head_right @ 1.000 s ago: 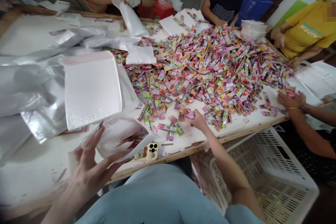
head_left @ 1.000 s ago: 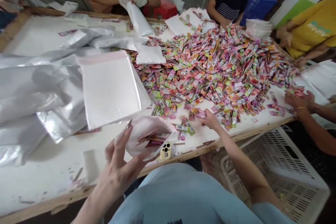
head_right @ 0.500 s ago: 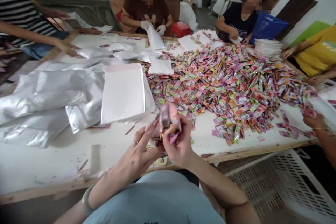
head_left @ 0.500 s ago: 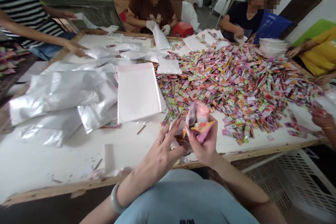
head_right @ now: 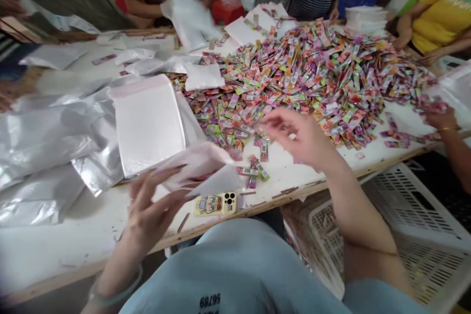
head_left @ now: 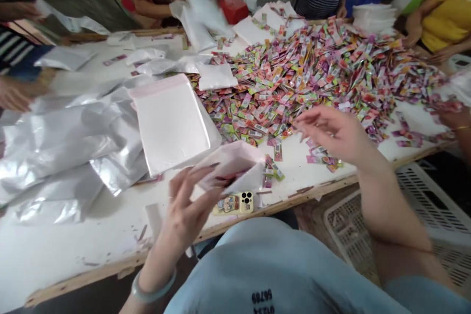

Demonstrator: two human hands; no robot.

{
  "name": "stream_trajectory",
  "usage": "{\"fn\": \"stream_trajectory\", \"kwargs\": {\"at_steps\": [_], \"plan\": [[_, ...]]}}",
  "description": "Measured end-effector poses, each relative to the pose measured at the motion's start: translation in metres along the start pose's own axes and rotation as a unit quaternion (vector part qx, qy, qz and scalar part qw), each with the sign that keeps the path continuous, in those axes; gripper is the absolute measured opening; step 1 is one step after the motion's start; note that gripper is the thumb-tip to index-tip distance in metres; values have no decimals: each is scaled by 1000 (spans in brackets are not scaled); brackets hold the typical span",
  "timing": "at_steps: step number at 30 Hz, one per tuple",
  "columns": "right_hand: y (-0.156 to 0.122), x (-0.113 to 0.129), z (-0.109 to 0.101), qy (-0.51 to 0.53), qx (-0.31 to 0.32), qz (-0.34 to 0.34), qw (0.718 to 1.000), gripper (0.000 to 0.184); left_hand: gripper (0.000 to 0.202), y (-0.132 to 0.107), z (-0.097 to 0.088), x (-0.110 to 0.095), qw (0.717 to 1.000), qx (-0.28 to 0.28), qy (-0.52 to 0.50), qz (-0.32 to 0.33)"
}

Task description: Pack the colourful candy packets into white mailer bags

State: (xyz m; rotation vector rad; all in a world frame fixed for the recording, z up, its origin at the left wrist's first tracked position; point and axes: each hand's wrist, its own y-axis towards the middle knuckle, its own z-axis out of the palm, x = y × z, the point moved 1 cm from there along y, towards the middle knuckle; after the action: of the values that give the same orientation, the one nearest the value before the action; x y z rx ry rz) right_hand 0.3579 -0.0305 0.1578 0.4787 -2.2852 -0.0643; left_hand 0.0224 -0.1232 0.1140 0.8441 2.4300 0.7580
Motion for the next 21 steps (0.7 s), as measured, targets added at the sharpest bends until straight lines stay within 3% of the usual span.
{"fn": "stream_trajectory", "kwargs": {"at_steps": [2, 4, 6, 8, 11, 16, 21], "plan": [[0, -43, 8, -98, 18, 151, 983, 37, 27, -10, -3, 7, 999, -33, 29, -9], [-8, -76, 44, -193, 99, 271, 938, 41, 31, -19, -2, 6, 999, -27, 45, 8], [-19, -91, 94, -216, 138, 296, 920, 46, 31, -23, 1, 3, 998, -10, 55, 11], [-28, -91, 139, -225, 147, 290, 918, 63, 28, -23, 4, 1, 998, -19, 61, -6], [-37, -84, 180, -248, 137, 314, 906, 85, 24, -23, 7, 3, 998, -20, 49, -36], [-51, -86, 193, -232, 146, 332, 903, 69, 28, -28, 8, 9, 999, 11, 39, -26], [-53, -105, 173, -209, 149, 327, 909, 42, 29, -29, 8, 11, 999, 10, 38, -21]]}}
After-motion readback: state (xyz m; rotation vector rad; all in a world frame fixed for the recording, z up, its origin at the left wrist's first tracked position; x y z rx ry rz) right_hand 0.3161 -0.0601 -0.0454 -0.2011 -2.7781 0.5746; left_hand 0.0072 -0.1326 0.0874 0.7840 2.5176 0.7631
